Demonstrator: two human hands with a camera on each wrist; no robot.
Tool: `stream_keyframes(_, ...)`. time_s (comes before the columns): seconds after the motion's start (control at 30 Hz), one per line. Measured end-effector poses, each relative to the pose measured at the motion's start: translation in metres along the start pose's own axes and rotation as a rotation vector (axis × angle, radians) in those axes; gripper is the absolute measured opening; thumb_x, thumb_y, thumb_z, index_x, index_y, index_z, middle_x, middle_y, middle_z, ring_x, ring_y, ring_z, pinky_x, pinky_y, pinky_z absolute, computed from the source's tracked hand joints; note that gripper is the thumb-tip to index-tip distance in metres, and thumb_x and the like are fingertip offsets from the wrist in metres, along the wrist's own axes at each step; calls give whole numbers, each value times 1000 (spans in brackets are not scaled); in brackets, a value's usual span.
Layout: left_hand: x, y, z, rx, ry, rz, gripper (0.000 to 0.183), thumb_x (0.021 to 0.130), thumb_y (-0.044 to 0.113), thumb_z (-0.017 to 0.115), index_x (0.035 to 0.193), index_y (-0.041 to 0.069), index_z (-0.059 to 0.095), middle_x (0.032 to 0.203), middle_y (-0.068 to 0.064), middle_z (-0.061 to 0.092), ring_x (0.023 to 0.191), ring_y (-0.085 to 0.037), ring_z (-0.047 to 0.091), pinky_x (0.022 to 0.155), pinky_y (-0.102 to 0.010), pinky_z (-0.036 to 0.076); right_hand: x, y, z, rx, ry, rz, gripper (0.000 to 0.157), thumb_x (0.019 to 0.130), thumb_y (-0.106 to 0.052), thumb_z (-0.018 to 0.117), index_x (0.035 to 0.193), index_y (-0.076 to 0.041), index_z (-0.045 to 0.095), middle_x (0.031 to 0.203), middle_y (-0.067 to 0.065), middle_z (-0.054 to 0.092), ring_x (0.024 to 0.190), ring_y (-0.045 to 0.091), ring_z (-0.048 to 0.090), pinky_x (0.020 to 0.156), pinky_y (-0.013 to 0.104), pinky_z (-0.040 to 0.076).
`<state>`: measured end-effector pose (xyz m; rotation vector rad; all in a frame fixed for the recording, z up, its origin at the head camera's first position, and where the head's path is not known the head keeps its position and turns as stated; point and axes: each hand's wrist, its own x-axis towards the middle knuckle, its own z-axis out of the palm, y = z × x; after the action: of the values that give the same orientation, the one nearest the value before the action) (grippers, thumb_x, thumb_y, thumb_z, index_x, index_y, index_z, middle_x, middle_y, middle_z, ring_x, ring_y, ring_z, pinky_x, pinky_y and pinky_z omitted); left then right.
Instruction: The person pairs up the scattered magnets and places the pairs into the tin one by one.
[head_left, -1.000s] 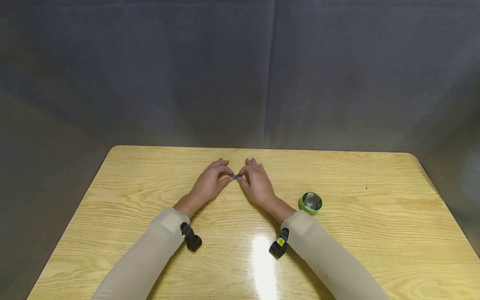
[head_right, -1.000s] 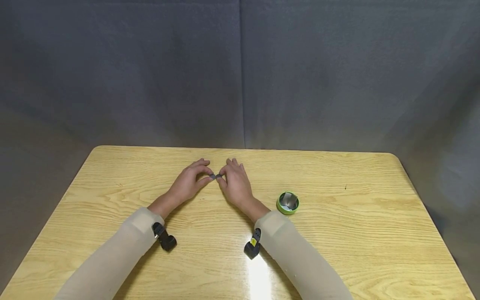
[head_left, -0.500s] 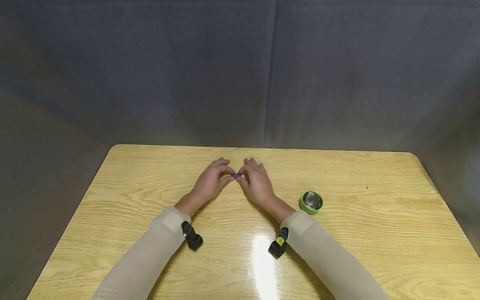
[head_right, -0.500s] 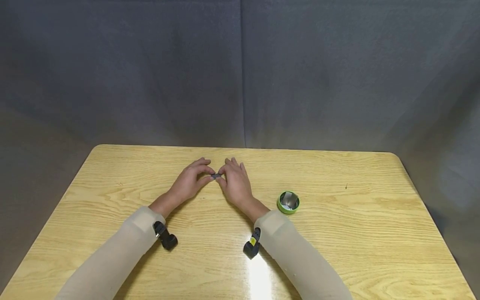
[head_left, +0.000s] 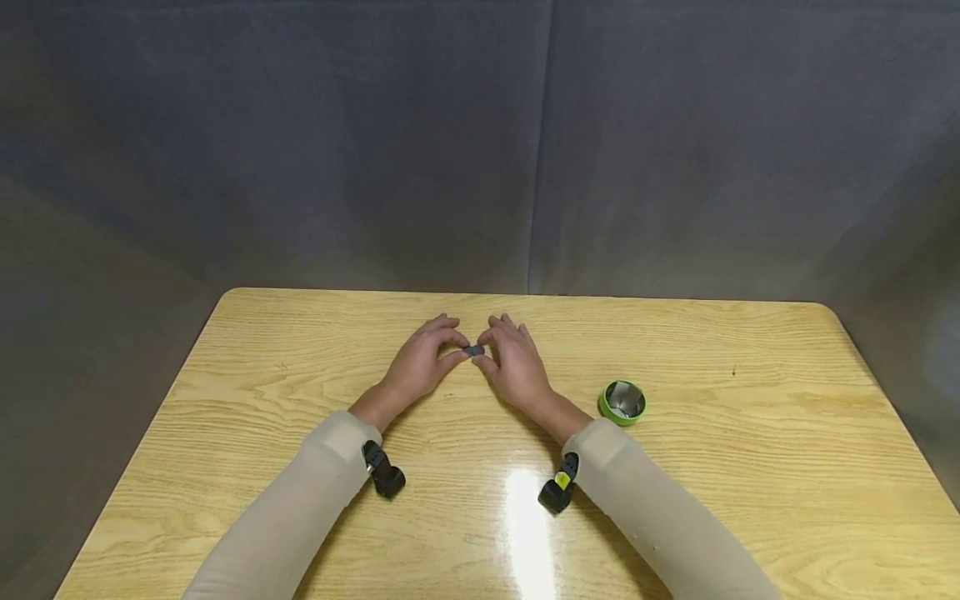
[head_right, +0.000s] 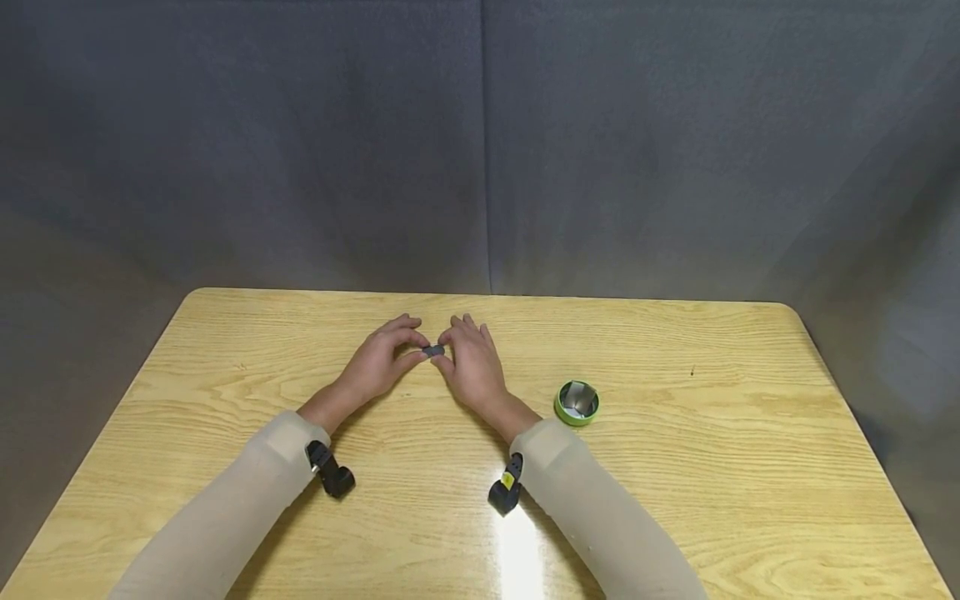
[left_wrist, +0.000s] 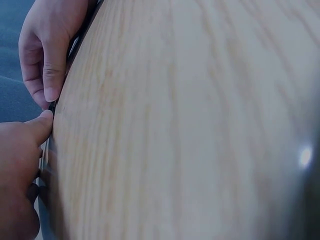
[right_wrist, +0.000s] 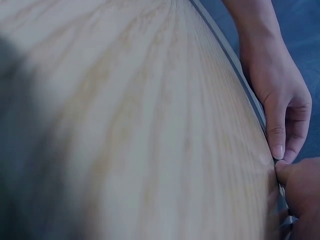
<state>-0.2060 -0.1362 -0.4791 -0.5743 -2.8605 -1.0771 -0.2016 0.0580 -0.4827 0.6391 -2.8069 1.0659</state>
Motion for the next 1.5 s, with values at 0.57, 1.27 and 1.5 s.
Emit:
stream_keyframes(0.57, -3, -2, -2, -1, -31, -10, 23, 99, 20, 70, 117, 7, 72, 149, -16, 52, 148, -32, 35, 119, -48, 33, -2, 0, -8, -162, -165, -30, 68, 99, -36, 69, 147, 6, 47, 157, 27, 37, 151, 40, 24, 123, 56, 18)
stream_keyframes(1.27, -1, 0, -2, 32, -24, 11, 29, 97, 25, 73, 119, 7, 71, 149, -16, 53, 147, -33, 37, 120, -47, 31, -9, -4, -32, -188, -192, -66, 81, 99, -42, 66, 156, 6, 32, 163, 26, 25, 154, 37, 17, 124, 52, 16)
stream_keyframes(1.5, 0, 0, -1, 40, -21, 15, 29, 97, 25, 73, 119, 7, 71, 147, -17, 53, 146, -33, 38, 119, -48, 32, -14, -7, -45, -197, -220, -57, 84, 100, -45, 64, 157, 5, 28, 165, 24, 21, 155, 35, 12, 125, 49, 13)
